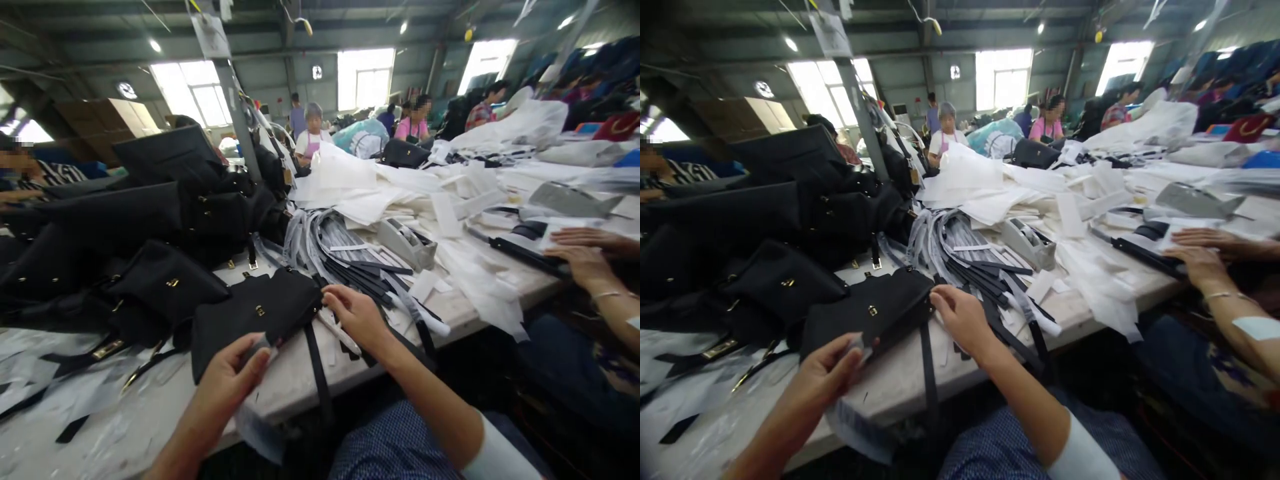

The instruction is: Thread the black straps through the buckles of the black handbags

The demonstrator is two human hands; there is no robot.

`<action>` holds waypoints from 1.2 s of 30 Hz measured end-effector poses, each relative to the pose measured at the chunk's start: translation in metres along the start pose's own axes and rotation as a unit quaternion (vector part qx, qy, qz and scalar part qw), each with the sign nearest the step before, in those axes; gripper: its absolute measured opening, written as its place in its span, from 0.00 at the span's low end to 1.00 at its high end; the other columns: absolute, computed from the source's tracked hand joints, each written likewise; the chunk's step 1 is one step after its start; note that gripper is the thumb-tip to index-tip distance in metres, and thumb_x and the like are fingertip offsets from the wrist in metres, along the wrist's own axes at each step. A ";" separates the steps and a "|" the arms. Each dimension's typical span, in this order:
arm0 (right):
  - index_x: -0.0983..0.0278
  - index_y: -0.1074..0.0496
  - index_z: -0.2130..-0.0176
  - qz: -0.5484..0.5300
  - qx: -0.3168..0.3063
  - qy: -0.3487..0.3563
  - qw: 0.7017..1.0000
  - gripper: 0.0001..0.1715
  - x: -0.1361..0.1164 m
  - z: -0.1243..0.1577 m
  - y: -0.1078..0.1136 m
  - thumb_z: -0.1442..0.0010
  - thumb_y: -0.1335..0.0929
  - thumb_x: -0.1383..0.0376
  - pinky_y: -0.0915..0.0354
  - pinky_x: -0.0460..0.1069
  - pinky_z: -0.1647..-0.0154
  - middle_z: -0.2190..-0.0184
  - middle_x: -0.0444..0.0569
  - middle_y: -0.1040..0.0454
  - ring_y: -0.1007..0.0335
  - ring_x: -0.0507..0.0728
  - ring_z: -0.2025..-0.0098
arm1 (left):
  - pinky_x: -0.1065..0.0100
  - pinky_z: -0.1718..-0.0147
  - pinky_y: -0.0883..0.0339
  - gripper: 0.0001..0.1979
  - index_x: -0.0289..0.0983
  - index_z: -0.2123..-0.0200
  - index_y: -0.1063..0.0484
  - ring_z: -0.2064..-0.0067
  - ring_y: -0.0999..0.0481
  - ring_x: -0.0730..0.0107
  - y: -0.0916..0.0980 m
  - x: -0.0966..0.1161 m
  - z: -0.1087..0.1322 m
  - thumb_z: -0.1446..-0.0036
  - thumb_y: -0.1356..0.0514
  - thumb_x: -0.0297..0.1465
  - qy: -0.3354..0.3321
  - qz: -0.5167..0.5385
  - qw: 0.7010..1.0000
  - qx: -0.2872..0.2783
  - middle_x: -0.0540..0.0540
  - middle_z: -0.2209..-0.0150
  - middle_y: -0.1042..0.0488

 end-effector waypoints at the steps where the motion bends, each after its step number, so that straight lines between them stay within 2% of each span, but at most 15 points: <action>1: 0.61 0.26 0.49 0.016 -0.007 0.004 1.000 0.18 0.001 -0.023 -0.015 0.33 0.36 0.56 0.33 0.49 0.48 0.53 0.49 0.21 0.25 0.56 0.52 | 0.76 0.81 0.52 0.29 0.36 0.55 0.25 0.78 0.45 0.77 0.016 0.009 -0.007 0.49 0.37 0.54 -0.002 -0.014 0.999 0.039 0.54 0.78 0.37; 2: 0.62 0.27 0.47 0.027 -0.012 0.004 1.000 0.21 0.003 -0.044 -0.030 0.35 0.34 0.56 0.35 0.51 0.43 0.49 0.52 0.23 0.27 0.58 0.47 | 0.76 0.80 0.52 0.29 0.36 0.55 0.25 0.77 0.44 0.77 0.030 0.018 -0.013 0.50 0.36 0.54 -0.003 -0.028 0.998 0.063 0.53 0.76 0.36; 4: 0.67 0.30 0.43 0.049 -0.018 -0.013 0.999 0.30 0.012 -0.076 -0.056 0.38 0.32 0.54 0.39 0.58 0.38 0.43 0.60 0.28 0.33 0.65 0.41 | 0.76 0.79 0.51 0.27 0.37 0.57 0.25 0.76 0.43 0.77 0.049 0.034 -0.027 0.49 0.36 0.53 -0.011 -0.056 0.996 0.071 0.53 0.74 0.34; 7: 0.72 0.31 0.42 0.068 -0.024 -0.041 0.997 0.37 0.032 -0.096 -0.079 0.44 0.28 0.53 0.38 0.65 0.41 0.45 0.68 0.28 0.31 0.72 0.43 | 0.75 0.79 0.51 0.24 0.37 0.61 0.26 0.77 0.44 0.76 0.065 0.049 -0.050 0.44 0.41 0.53 -0.030 -0.098 0.994 0.048 0.54 0.75 0.38; 10: 0.71 0.31 0.42 0.067 -0.014 -0.024 0.997 0.35 0.051 -0.088 -0.082 0.46 0.27 0.59 0.38 0.62 0.39 0.46 0.65 0.28 0.32 0.70 0.42 | 0.73 0.77 0.47 0.23 0.37 0.68 0.27 0.76 0.40 0.74 0.081 0.053 -0.076 0.40 0.45 0.52 -0.062 -0.184 0.980 0.045 0.53 0.77 0.36; 13: 0.68 0.33 0.40 0.048 0.015 0.017 0.999 0.33 0.060 -0.065 -0.077 0.43 0.30 0.64 0.41 0.57 0.36 0.44 0.60 0.30 0.35 0.64 0.40 | 0.70 0.67 0.39 0.18 0.38 0.67 0.26 0.67 0.29 0.67 0.101 0.049 -0.105 0.38 0.44 0.46 -0.092 -0.319 0.939 0.093 0.49 0.70 0.26; 15: 0.67 0.36 0.39 0.035 0.040 0.040 0.998 0.31 0.062 -0.046 -0.075 0.41 0.33 0.66 0.42 0.56 0.35 0.43 0.58 0.32 0.37 0.62 0.39 | 0.68 0.63 0.38 0.13 0.38 0.64 0.24 0.62 0.27 0.63 0.113 0.043 -0.126 0.39 0.42 0.40 -0.076 -0.370 0.917 0.129 0.47 0.66 0.24; 17: 0.65 0.38 0.38 0.024 0.061 0.060 0.996 0.30 0.061 -0.028 -0.073 0.39 0.35 0.67 0.42 0.57 0.34 0.42 0.58 0.34 0.38 0.61 0.38 | 0.68 0.63 0.37 0.09 0.36 0.64 0.25 0.61 0.27 0.62 0.118 0.035 -0.147 0.41 0.40 0.36 -0.038 -0.379 0.914 0.138 0.46 0.66 0.24; 19: 0.63 0.39 0.38 0.012 0.076 0.088 0.993 0.28 0.059 -0.014 -0.071 0.37 0.37 0.67 0.41 0.58 0.35 0.42 0.56 0.35 0.38 0.61 0.39 | 0.68 0.66 0.35 0.08 0.34 0.66 0.26 0.65 0.26 0.66 0.116 0.028 -0.167 0.41 0.38 0.34 0.007 -0.369 0.922 0.118 0.47 0.68 0.25; 22: 0.60 0.39 0.40 -0.012 0.083 0.129 0.988 0.26 0.057 0.001 -0.068 0.37 0.38 0.71 0.38 0.60 0.37 0.44 0.55 0.34 0.36 0.62 0.41 | 0.67 0.68 0.29 0.11 0.33 0.61 0.27 0.68 0.26 0.71 0.104 0.020 -0.193 0.36 0.40 0.36 0.079 -0.340 0.934 0.075 0.48 0.66 0.25; 27: 0.60 0.36 0.46 -0.032 0.088 0.146 0.985 0.24 0.055 0.011 -0.063 0.40 0.38 0.75 0.33 0.60 0.43 0.51 0.54 0.31 0.32 0.62 0.47 | 0.61 0.62 0.25 0.14 0.33 0.51 0.29 0.60 0.23 0.66 0.075 0.014 -0.217 0.35 0.41 0.36 0.145 -0.306 0.940 0.034 0.43 0.55 0.25; 32: 0.60 0.34 0.49 -0.032 0.108 0.153 0.982 0.22 0.053 0.013 -0.061 0.41 0.37 0.76 0.30 0.57 0.47 0.54 0.52 0.29 0.29 0.61 0.50 | 0.60 0.61 0.25 0.14 0.33 0.51 0.29 0.59 0.23 0.65 0.058 0.009 -0.217 0.36 0.39 0.35 0.144 -0.295 0.944 0.019 0.43 0.54 0.25; 36: 0.61 0.37 0.42 -0.009 0.142 0.145 0.979 0.25 0.056 0.013 -0.059 0.38 0.35 0.71 0.31 0.60 0.44 0.48 0.55 0.30 0.30 0.63 0.45 | 0.64 0.64 0.26 0.11 0.32 0.57 0.28 0.63 0.24 0.68 0.068 0.019 -0.206 0.36 0.39 0.36 0.072 -0.283 0.955 0.058 0.46 0.60 0.25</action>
Point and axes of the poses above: each hand's wrist, its own z-axis away from the middle knuckle, its own y-axis out of the back of the hand, x = y × z, the point moved 1 cm from there along -z, towards the middle knuckle
